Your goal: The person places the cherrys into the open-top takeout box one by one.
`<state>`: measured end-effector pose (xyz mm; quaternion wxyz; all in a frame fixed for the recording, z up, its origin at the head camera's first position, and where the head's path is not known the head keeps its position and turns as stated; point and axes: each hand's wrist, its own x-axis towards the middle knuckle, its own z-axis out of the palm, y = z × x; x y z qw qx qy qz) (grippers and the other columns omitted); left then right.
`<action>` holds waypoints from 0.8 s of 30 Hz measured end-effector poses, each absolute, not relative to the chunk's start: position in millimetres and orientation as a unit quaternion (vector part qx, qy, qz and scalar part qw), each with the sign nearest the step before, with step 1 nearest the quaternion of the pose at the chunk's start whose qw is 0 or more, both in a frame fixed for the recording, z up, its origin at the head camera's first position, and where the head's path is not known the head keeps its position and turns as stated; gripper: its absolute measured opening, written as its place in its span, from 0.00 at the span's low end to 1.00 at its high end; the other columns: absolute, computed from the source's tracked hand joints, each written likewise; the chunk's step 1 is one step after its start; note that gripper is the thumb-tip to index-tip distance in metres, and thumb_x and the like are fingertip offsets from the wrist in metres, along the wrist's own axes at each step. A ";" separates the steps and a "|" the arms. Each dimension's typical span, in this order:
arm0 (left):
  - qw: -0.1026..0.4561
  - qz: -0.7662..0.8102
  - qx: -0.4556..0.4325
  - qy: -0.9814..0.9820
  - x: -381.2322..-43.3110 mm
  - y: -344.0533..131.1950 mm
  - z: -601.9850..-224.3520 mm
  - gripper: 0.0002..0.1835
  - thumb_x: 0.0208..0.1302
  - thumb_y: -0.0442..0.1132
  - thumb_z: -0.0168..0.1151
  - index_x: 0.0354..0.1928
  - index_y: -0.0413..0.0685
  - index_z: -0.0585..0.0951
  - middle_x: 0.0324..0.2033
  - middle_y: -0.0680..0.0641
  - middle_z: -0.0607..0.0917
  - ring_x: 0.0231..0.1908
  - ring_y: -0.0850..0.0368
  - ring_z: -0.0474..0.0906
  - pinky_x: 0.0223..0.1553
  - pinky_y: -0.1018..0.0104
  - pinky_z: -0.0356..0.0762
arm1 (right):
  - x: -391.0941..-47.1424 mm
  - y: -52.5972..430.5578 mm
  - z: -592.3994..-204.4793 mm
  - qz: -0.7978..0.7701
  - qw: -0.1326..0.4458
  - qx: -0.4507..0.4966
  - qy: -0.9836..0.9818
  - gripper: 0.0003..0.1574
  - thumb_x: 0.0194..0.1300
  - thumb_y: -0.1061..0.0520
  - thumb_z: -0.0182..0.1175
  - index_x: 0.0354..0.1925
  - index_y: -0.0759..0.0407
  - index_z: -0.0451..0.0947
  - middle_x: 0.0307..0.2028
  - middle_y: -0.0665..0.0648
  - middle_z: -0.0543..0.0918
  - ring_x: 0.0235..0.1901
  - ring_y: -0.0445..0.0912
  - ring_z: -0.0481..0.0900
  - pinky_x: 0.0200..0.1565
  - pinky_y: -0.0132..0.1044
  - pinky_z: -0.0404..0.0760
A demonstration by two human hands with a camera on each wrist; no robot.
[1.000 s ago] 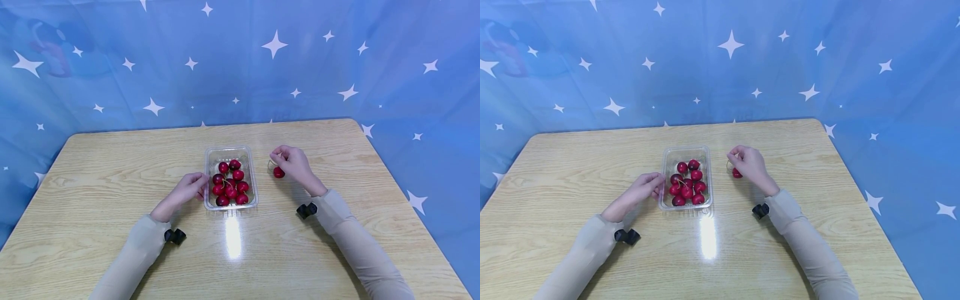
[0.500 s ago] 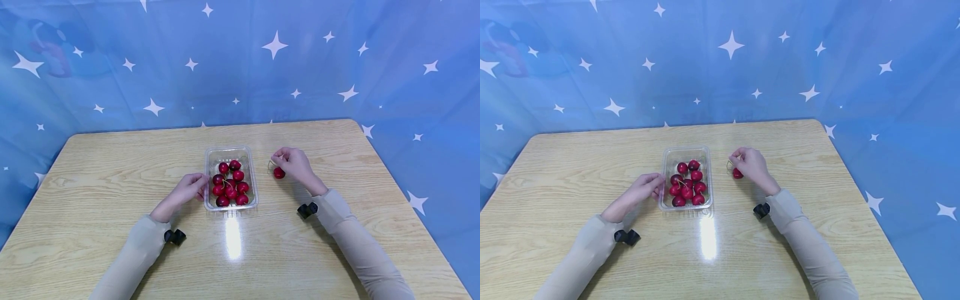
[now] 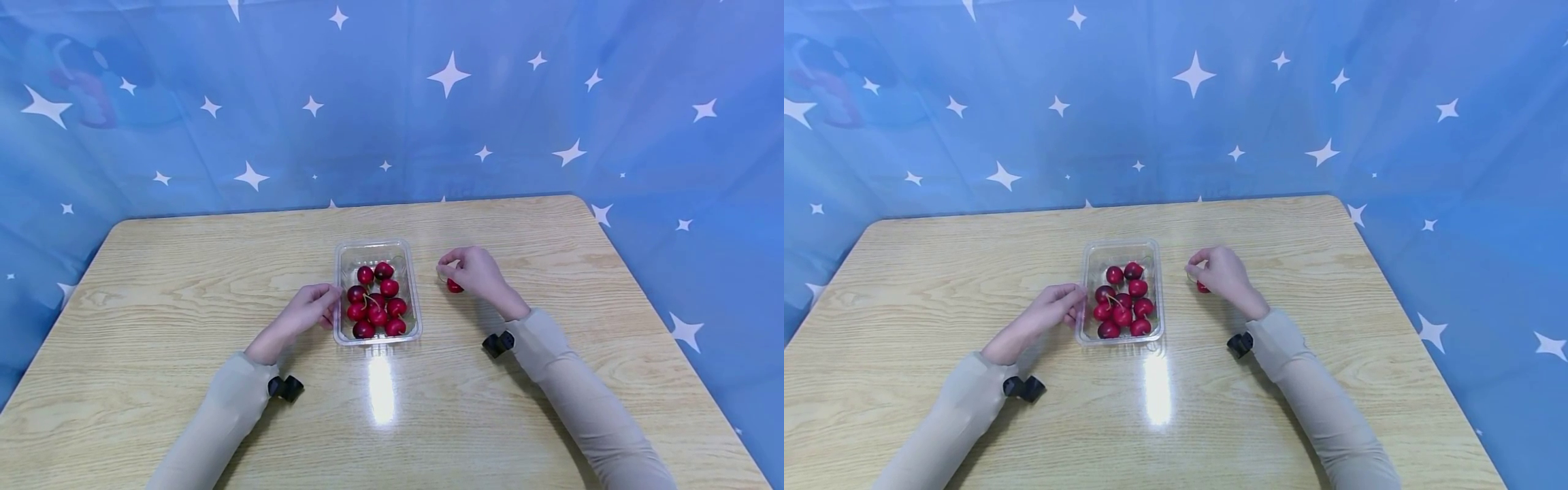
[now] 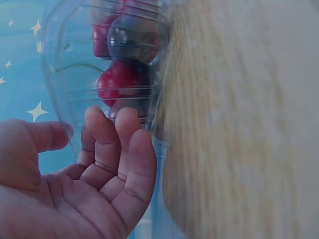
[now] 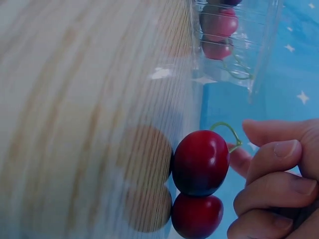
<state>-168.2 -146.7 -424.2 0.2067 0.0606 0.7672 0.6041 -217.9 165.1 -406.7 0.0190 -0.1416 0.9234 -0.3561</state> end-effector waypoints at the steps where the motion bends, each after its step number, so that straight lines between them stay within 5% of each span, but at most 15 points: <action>1: 0.207 0.604 0.061 0.767 -168.0 -146.6 -424.1 0.15 0.73 0.38 0.45 0.33 0.31 0.73 0.20 0.50 0.75 0.22 0.60 0.73 0.26 0.68 0.77 | -218.0 165.0 -406.9 -0.355 0.019 -0.142 0.924 0.11 0.61 0.58 0.62 0.38 0.67 0.83 0.06 0.46 0.66 0.06 0.37 0.59 0.13 0.32 0.57; 24: 0.203 0.627 0.077 0.748 -166.7 -146.2 -424.7 0.16 0.71 0.41 0.46 0.27 0.39 0.73 0.20 0.51 0.75 0.20 0.61 0.72 0.25 0.69 0.76 | -217.2 165.5 -408.7 -0.339 -0.014 -0.149 0.929 0.07 0.61 0.59 0.63 0.33 0.63 0.83 0.08 0.48 0.65 0.09 0.41 0.60 0.16 0.34 0.60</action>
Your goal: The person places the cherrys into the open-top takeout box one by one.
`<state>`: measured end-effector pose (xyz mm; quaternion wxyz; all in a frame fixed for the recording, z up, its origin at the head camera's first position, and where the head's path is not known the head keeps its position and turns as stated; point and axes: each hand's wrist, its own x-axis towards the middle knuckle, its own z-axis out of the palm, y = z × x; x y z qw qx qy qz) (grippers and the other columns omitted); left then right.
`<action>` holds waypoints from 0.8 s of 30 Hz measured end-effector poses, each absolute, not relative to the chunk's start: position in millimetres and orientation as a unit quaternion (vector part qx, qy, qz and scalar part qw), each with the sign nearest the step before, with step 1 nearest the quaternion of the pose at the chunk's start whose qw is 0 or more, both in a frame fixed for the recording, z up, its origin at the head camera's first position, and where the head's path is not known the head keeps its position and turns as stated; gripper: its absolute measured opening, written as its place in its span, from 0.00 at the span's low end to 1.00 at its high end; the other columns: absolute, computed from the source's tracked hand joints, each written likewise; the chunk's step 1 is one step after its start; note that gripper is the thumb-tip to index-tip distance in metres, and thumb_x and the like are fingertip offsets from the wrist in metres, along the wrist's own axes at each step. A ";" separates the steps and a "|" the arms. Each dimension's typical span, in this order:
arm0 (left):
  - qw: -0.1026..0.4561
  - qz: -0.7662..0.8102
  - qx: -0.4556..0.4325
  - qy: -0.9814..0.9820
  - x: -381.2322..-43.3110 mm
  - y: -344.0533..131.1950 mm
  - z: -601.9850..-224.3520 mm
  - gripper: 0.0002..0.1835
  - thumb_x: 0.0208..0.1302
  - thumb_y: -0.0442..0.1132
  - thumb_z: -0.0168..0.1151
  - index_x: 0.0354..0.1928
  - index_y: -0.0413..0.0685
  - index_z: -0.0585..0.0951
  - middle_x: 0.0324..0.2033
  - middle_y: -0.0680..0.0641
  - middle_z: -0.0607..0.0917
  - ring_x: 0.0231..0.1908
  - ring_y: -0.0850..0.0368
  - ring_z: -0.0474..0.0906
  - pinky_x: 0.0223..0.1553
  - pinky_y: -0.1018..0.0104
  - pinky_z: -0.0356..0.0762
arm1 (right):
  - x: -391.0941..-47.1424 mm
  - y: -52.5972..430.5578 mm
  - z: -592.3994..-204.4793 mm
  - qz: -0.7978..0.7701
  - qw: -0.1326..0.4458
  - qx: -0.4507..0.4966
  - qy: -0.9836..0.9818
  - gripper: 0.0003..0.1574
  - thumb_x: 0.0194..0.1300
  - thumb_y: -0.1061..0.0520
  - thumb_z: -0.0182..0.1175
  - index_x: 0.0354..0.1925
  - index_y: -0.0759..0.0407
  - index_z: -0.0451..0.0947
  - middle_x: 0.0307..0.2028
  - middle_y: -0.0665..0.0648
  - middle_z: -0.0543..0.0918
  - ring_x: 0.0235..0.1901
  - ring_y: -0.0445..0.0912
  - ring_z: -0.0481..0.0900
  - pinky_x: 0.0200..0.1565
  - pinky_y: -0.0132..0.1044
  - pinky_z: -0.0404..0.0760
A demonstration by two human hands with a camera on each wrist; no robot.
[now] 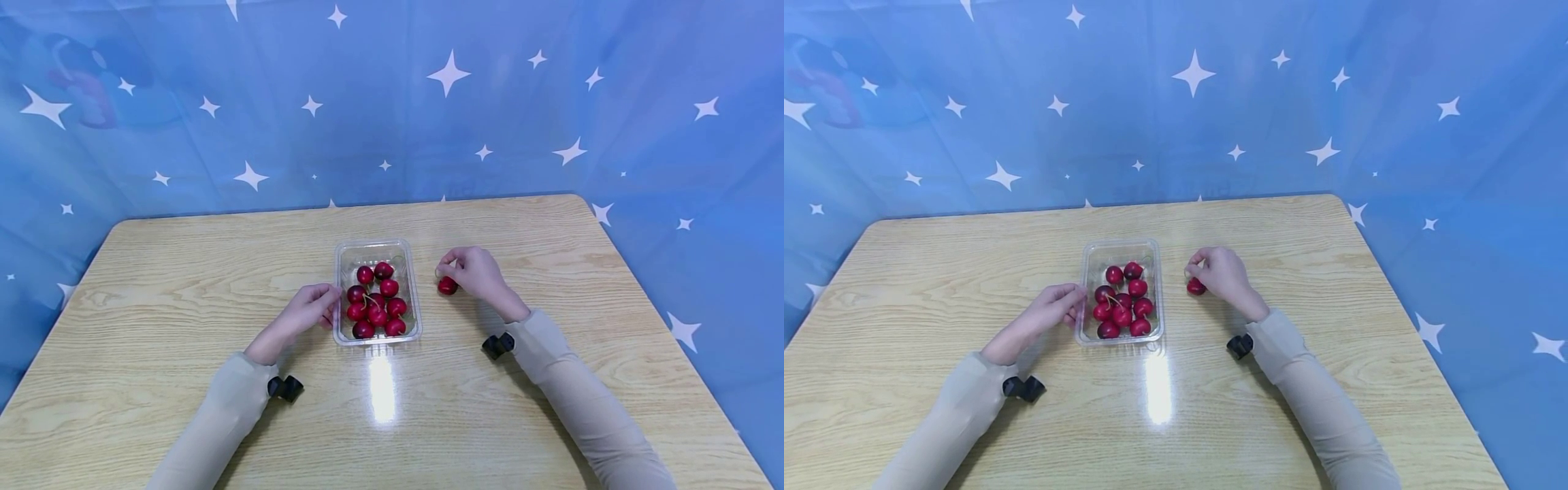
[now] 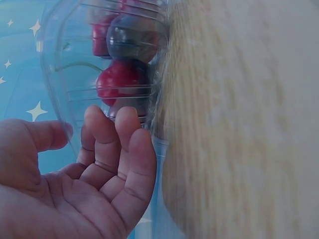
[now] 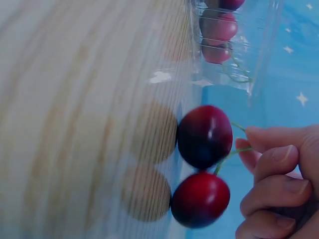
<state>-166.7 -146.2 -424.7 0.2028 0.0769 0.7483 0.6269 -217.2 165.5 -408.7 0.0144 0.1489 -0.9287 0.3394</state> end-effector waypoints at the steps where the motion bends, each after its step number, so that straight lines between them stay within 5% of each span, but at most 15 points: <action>1: 0.204 0.625 0.075 0.750 -167.2 -146.4 -425.2 0.16 0.71 0.41 0.45 0.28 0.38 0.72 0.20 0.50 0.76 0.21 0.60 0.72 0.25 0.69 0.76 | -216.6 165.6 -408.8 0.341 0.019 0.151 -0.928 0.07 0.61 0.59 0.63 0.33 0.62 0.83 0.08 0.48 0.65 0.08 0.40 0.59 0.15 0.34 0.60; 24: 0.215 0.618 0.049 0.755 -168.6 -144.1 -423.7 0.16 0.73 0.39 0.43 0.26 0.41 0.71 0.20 0.50 0.76 0.21 0.60 0.73 0.25 0.69 0.76 | -211.8 166.1 -405.5 0.391 0.114 0.169 -0.897 0.07 0.62 0.60 0.62 0.28 0.62 0.80 0.10 0.48 0.66 0.09 0.38 0.58 0.15 0.32 0.58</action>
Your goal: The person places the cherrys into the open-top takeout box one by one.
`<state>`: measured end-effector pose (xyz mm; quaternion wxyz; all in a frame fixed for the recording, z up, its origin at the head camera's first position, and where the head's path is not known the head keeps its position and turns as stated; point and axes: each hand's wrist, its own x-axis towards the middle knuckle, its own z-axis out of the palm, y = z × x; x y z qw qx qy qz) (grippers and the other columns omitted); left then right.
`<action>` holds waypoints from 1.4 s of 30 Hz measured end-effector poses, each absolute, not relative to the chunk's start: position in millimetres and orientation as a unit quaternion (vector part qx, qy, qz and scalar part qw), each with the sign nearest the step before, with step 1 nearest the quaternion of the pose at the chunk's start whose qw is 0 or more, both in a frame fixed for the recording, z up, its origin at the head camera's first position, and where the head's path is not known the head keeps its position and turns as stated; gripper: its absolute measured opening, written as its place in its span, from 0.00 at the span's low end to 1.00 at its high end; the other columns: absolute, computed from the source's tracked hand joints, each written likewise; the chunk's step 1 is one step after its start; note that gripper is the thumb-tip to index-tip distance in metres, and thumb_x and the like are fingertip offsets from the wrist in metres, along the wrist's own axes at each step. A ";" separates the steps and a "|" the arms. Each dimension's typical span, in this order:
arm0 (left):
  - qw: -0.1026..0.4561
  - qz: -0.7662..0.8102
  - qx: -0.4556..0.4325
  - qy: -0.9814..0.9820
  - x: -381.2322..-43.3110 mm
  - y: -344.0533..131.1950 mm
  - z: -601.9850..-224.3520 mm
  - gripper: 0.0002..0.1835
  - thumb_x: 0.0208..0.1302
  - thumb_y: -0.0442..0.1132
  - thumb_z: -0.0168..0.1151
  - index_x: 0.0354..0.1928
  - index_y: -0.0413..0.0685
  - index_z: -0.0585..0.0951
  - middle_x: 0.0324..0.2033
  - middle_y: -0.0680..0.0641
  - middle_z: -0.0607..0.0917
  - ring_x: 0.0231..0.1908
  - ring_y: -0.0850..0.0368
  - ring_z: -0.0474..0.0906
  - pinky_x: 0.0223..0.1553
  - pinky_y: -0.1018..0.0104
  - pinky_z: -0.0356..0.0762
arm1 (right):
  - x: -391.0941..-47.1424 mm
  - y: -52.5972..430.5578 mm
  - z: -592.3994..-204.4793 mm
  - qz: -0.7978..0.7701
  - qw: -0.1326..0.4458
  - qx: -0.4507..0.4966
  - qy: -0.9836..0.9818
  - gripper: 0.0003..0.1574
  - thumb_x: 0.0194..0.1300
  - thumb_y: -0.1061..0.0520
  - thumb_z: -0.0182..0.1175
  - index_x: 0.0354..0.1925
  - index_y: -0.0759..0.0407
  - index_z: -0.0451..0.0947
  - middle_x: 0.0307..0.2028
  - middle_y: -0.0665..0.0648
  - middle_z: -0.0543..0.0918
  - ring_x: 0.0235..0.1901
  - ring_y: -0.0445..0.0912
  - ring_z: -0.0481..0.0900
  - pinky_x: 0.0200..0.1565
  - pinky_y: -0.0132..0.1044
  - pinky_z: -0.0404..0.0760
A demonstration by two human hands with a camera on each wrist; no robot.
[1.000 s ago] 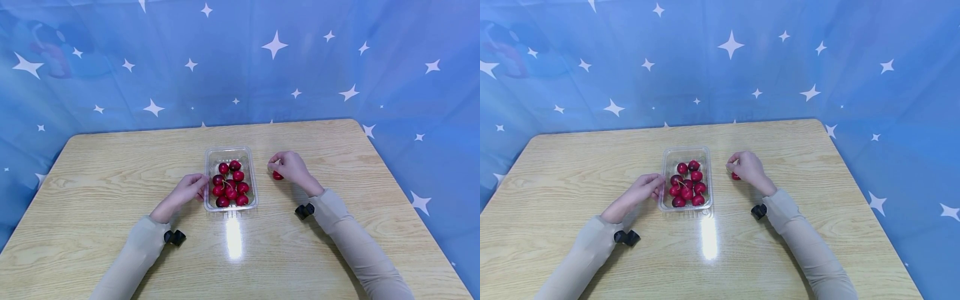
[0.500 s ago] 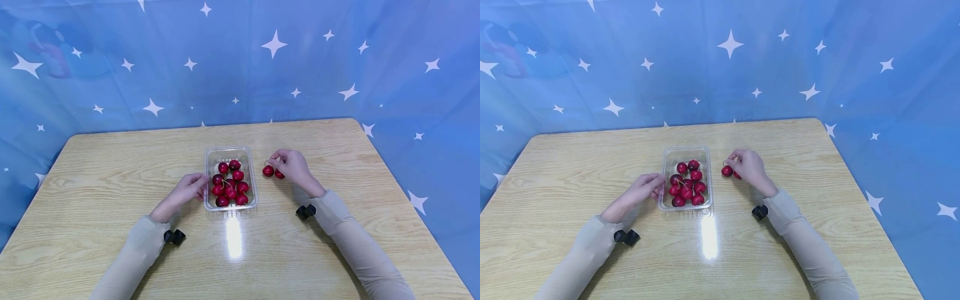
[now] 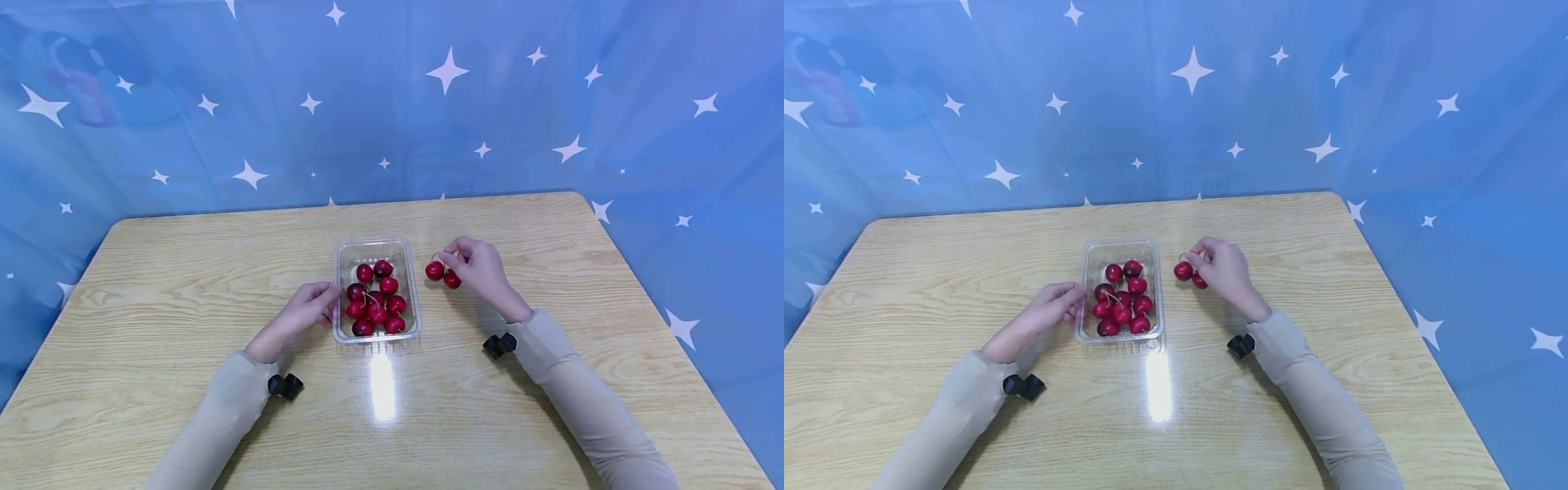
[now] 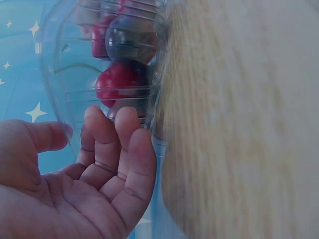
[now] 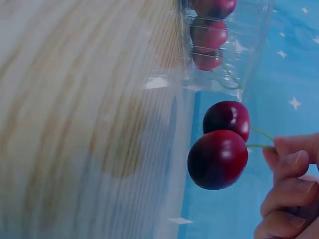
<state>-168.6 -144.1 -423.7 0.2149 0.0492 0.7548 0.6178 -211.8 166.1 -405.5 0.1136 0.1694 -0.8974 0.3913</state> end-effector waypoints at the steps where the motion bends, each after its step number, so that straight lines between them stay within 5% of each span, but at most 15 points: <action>1: 0.215 0.618 0.049 0.755 -168.7 -144.1 -423.8 0.16 0.73 0.39 0.43 0.26 0.41 0.71 0.20 0.50 0.76 0.21 0.60 0.73 0.25 0.69 0.76 | -211.3 165.8 -404.7 0.395 0.113 0.168 -0.896 0.07 0.62 0.59 0.62 0.29 0.62 0.80 0.10 0.48 0.66 0.09 0.37 0.58 0.15 0.32 0.58; 28: 0.210 0.617 0.048 0.757 -168.8 -145.7 -426.1 0.15 0.72 0.38 0.44 0.26 0.40 0.71 0.19 0.50 0.75 0.21 0.60 0.72 0.25 0.68 0.76 | -185.2 143.0 -353.1 0.488 0.149 0.153 -0.846 0.05 0.62 0.67 0.59 0.30 0.71 0.78 0.10 0.54 0.64 0.11 0.33 0.56 0.20 0.29 0.60; 42: 0.213 0.616 0.053 0.756 -169.2 -145.2 -424.8 0.16 0.73 0.39 0.44 0.28 0.38 0.72 0.21 0.50 0.75 0.22 0.59 0.73 0.26 0.68 0.76 | -203.0 138.2 -369.9 0.508 0.167 0.171 -0.828 0.04 0.61 0.66 0.60 0.31 0.69 0.79 0.10 0.54 0.64 0.11 0.36 0.56 0.20 0.31 0.58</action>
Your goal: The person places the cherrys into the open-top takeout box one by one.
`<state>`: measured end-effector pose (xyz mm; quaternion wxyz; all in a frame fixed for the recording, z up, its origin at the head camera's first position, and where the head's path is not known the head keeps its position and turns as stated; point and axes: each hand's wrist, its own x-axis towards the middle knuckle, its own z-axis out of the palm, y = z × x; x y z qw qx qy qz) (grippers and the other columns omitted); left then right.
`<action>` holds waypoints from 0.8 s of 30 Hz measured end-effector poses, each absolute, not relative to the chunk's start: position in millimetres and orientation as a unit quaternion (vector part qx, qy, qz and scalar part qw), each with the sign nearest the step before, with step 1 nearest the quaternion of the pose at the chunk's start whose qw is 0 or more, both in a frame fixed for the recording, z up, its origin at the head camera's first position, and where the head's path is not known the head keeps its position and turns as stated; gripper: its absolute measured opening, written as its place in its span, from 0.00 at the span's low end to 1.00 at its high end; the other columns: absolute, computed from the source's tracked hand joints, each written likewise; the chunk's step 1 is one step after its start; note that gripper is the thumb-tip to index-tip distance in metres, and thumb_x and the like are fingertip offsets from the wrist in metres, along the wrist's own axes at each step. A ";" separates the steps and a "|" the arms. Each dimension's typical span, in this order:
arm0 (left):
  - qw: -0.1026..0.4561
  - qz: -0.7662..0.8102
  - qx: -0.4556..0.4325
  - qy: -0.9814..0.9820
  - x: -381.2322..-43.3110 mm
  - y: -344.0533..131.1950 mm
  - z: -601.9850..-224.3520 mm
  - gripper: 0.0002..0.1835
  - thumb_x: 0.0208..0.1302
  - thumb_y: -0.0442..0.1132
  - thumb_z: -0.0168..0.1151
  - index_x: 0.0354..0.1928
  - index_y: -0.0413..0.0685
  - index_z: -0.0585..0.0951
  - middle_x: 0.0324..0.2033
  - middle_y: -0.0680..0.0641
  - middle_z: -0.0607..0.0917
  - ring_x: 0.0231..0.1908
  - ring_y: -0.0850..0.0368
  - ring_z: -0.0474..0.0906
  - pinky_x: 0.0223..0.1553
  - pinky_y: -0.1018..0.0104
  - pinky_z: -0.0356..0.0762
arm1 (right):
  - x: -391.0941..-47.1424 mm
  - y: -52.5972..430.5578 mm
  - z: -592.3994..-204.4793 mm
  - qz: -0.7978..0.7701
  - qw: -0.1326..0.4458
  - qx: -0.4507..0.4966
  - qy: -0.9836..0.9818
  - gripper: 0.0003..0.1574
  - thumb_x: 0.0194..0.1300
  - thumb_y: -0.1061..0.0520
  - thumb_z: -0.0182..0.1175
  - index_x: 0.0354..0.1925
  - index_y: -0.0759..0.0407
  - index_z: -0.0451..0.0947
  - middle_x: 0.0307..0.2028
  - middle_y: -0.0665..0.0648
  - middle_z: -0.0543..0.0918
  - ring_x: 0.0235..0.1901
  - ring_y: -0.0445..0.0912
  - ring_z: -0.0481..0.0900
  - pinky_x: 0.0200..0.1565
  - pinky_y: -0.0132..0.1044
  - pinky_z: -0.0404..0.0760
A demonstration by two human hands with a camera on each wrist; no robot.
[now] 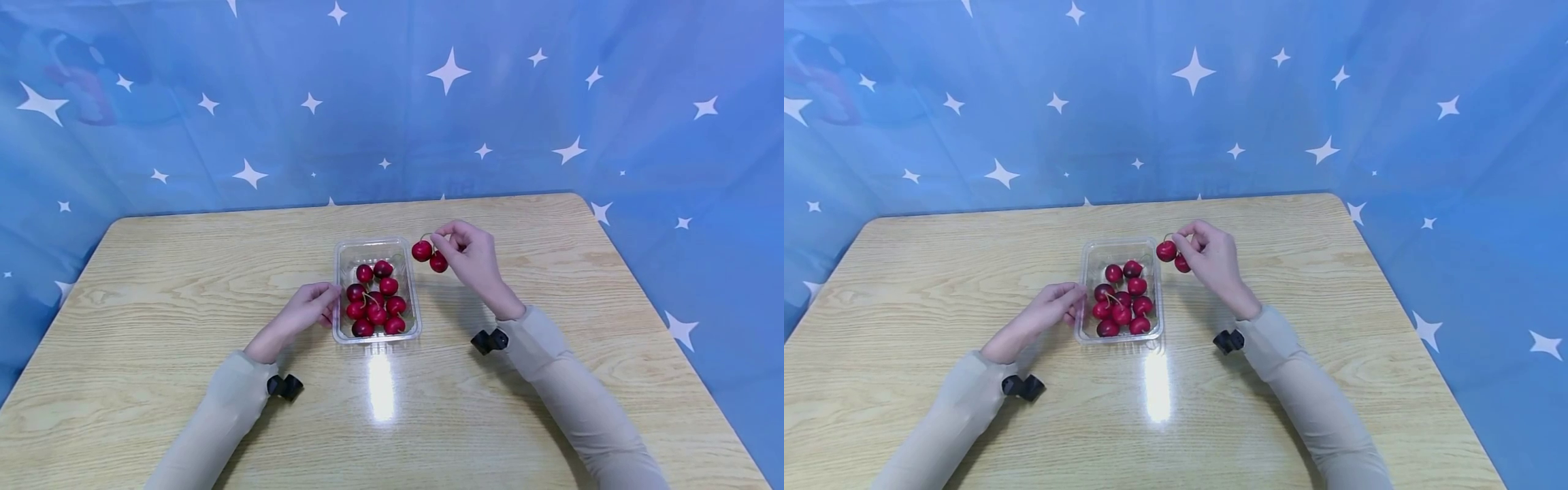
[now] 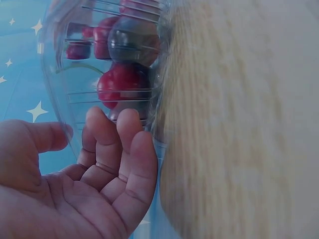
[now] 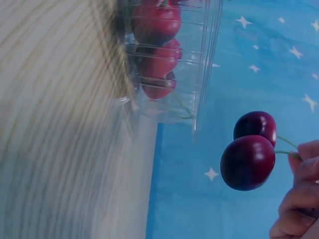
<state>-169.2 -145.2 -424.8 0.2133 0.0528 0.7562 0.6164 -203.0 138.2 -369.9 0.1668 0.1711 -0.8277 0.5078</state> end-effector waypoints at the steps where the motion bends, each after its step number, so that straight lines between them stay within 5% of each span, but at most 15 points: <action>1: 0.213 0.616 0.053 0.756 -169.1 -145.3 -424.7 0.16 0.73 0.39 0.44 0.28 0.38 0.72 0.20 0.50 0.75 0.22 0.59 0.73 0.26 0.68 0.76 | -206.1 138.3 -373.3 0.511 0.167 0.173 -0.825 0.04 0.61 0.66 0.61 0.31 0.68 0.79 0.10 0.54 0.64 0.11 0.37 0.57 0.20 0.31 0.59; 16: 0.209 0.617 0.047 0.757 -167.2 -145.1 -424.1 0.16 0.73 0.39 0.44 0.26 0.41 0.71 0.20 0.50 0.75 0.21 0.59 0.72 0.25 0.69 0.76 | -206.3 115.1 -365.1 0.510 0.169 0.206 -0.818 0.04 0.61 0.66 0.61 0.30 0.68 0.80 0.10 0.53 0.64 0.11 0.37 0.57 0.19 0.31 0.58; 24: 0.210 0.615 0.054 0.758 -168.4 -145.1 -424.2 0.16 0.73 0.38 0.43 0.33 0.31 0.72 0.21 0.50 0.75 0.21 0.60 0.72 0.25 0.68 0.76 | -188.4 100.2 -338.2 0.515 0.170 0.221 -0.810 0.03 0.59 0.71 0.59 0.29 0.74 0.77 0.09 0.55 0.63 0.12 0.35 0.56 0.20 0.29 0.59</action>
